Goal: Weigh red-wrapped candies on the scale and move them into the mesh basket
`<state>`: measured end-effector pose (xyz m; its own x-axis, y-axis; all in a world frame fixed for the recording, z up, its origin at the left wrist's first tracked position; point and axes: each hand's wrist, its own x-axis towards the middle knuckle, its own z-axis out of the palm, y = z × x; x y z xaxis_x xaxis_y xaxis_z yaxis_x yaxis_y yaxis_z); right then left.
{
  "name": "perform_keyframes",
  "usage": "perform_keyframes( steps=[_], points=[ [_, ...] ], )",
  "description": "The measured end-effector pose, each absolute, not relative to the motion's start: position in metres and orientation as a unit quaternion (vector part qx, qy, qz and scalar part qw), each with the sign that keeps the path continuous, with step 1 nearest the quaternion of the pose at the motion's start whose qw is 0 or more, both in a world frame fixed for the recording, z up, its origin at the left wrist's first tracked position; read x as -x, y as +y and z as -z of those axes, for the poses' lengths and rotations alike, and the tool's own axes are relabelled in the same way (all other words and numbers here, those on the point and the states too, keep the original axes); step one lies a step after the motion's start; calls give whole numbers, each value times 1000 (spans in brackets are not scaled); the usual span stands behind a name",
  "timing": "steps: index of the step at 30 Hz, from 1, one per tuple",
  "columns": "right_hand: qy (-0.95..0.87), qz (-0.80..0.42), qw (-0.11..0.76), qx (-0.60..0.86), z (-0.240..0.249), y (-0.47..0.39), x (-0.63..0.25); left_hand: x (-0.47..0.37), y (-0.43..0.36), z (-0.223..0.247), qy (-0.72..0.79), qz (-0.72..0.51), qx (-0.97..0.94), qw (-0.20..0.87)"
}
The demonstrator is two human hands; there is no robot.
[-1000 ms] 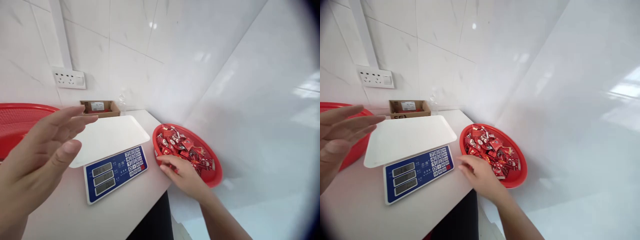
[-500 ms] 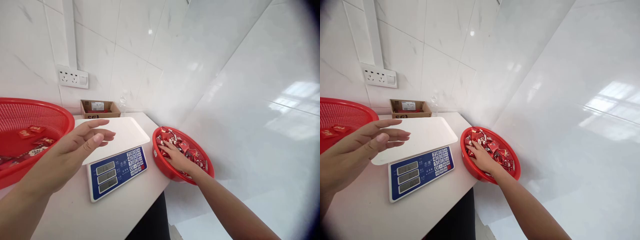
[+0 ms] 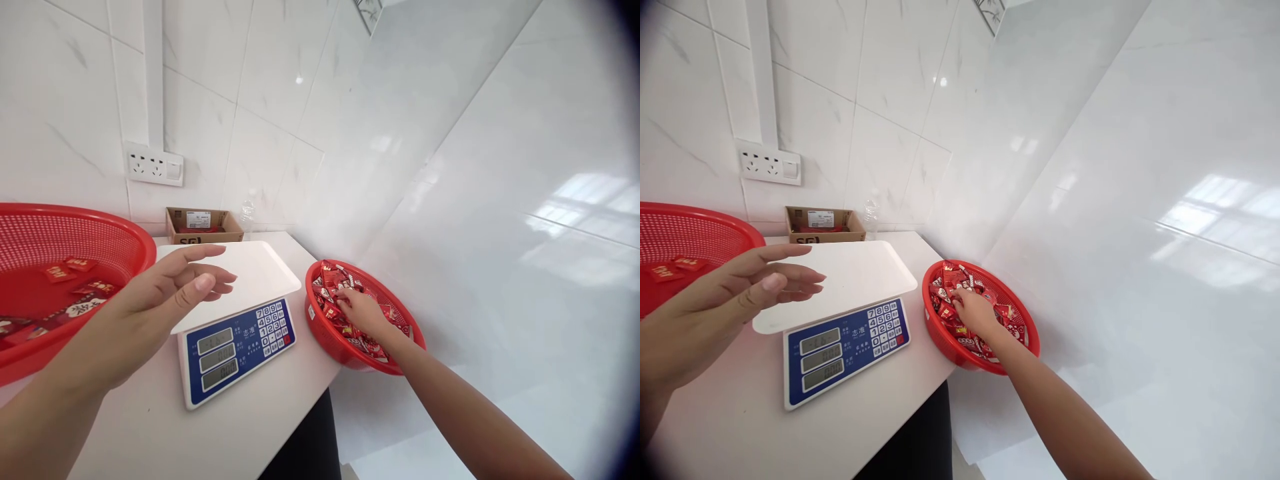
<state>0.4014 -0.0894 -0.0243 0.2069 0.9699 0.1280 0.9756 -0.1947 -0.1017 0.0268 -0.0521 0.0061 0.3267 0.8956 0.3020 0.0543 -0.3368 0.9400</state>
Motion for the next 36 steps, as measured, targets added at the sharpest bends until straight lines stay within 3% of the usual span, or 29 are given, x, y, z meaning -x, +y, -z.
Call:
perform_keyframes(
  steps=[14,27,36],
  points=[
    [-660,10,97,745,51,-51,-397,-35,-61,-8,333,-410,-702,477],
    [-572,63,162,802,32,-71,-427,-35,-63,-10,318,-401,-695,505],
    [-584,4,67,809,20,-60,-422,-35,-63,-7,316,-389,-710,494]
  ],
)
